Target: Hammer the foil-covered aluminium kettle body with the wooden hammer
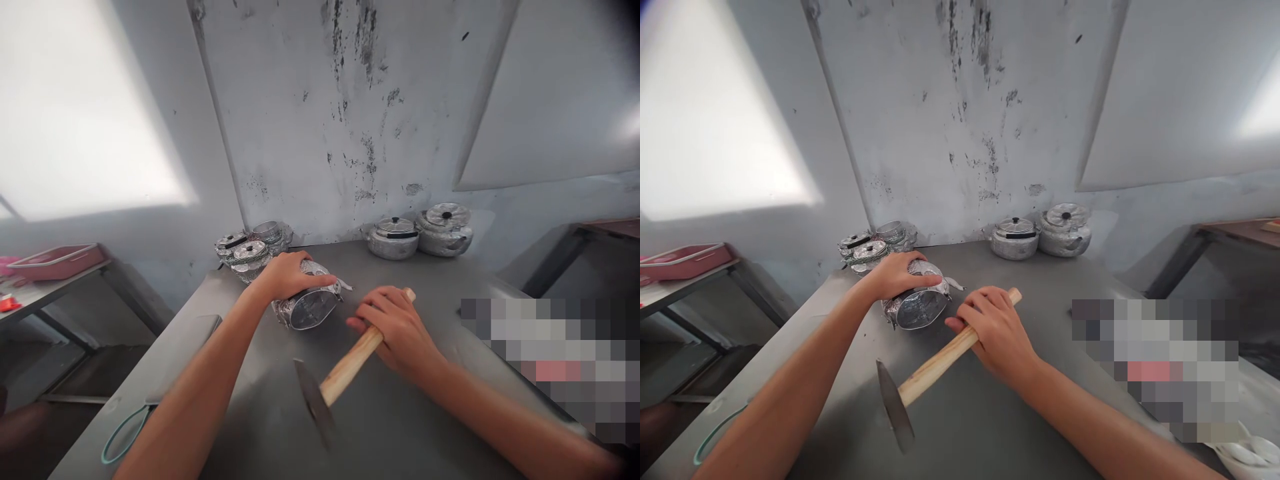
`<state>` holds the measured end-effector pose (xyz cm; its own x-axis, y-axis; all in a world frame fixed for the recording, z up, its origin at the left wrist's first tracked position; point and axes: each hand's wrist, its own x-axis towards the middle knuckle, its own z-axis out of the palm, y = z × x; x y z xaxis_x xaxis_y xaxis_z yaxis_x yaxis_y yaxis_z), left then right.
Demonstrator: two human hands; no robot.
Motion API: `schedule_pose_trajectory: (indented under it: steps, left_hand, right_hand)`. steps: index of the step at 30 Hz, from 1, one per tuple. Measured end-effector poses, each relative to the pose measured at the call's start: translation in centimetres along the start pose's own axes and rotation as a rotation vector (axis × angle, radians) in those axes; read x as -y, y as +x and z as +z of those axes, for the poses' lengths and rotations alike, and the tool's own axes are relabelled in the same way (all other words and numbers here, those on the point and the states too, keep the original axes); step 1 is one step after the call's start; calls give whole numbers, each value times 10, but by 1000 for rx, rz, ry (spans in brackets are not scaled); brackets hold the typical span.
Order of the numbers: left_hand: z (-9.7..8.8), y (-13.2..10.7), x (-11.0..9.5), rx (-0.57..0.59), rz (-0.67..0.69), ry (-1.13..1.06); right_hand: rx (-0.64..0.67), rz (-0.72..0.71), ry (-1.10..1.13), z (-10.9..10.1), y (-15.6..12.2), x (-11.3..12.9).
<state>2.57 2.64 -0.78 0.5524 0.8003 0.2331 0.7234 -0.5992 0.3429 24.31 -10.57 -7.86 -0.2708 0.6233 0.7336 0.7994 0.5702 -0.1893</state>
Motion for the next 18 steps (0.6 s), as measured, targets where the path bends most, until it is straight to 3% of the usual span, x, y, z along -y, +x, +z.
schedule_pose_trajectory:
  steps: [4,7,10,18]
  left_hand:
    - [1,0,1,-3,-3,-7]
    - [0,-1,1,1,-7,-19]
    - [-1,-1,1,18,-2,-30]
    - [-2,0,0,27,-5,-34]
  right_hand:
    - [-111,118,198,4,-4,3]
    - [-74,204,393,6,-6,8]
    - [-10,403,631,4,-4,14]
    - [-116,604,846,3,1,8]
